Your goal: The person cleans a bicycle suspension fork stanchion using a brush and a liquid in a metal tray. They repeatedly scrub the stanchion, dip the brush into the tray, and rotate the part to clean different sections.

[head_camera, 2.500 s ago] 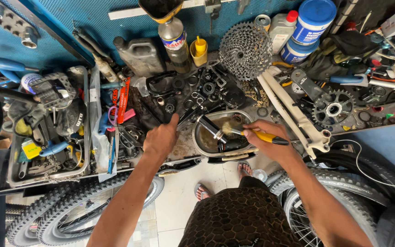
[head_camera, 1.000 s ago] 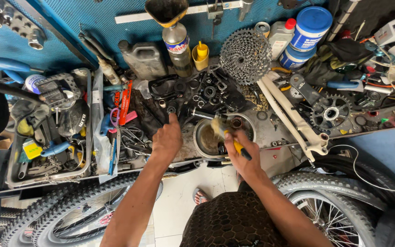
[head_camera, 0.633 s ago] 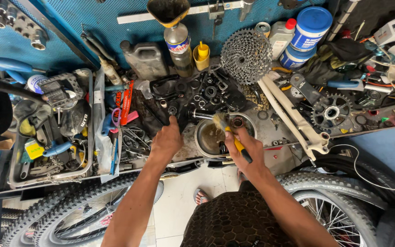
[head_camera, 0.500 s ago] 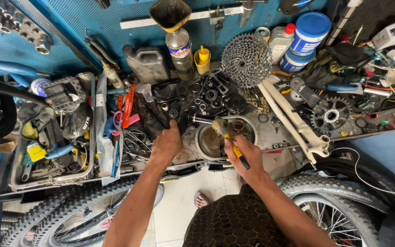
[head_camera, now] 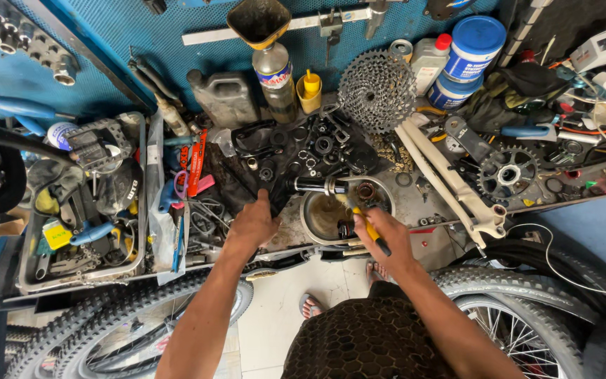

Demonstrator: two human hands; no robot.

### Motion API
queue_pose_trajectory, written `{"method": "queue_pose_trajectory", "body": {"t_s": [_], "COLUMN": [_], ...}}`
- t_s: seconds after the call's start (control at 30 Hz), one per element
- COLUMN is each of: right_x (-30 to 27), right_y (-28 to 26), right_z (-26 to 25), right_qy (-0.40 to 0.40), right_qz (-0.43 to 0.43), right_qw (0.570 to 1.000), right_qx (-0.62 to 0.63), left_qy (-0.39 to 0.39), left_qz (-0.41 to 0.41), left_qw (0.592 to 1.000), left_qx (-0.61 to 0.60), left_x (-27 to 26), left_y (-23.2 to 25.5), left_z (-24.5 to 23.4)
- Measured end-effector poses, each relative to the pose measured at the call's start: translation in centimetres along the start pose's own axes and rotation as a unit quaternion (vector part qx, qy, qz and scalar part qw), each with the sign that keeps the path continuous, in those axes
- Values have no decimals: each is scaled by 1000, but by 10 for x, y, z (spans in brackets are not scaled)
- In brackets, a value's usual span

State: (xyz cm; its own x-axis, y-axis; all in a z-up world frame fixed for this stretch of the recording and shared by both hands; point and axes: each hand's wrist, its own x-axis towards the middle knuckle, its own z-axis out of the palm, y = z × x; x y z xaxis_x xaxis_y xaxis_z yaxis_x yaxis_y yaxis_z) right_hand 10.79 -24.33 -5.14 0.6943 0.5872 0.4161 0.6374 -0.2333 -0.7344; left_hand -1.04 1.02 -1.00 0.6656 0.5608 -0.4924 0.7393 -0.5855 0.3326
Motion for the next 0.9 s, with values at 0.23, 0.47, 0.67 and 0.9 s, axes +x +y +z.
{"method": "queue_pose_trajectory", "body": {"t_s": [0.23, 0.47, 0.67, 0.9], "right_x": [4, 5, 23, 21], "right_y": [19, 43, 60, 24], "right_z": [-11, -20, -46, -93], "right_qy": [-66, -143, -99, -82], "right_qz": [-8, 161, 261, 85], "right_qw": [998, 974, 942, 975], "right_qx": [14, 74, 188, 190], "left_qy": [99, 238, 287, 297], "left_qz": [47, 148, 242, 228], "left_qw": [994, 947, 906, 917], "left_qx": [-28, -155, -194, -138], "left_x": [-6, -4, -1, 12], "left_y": [5, 2, 3, 10], "left_z": [4, 10, 5, 9]}}
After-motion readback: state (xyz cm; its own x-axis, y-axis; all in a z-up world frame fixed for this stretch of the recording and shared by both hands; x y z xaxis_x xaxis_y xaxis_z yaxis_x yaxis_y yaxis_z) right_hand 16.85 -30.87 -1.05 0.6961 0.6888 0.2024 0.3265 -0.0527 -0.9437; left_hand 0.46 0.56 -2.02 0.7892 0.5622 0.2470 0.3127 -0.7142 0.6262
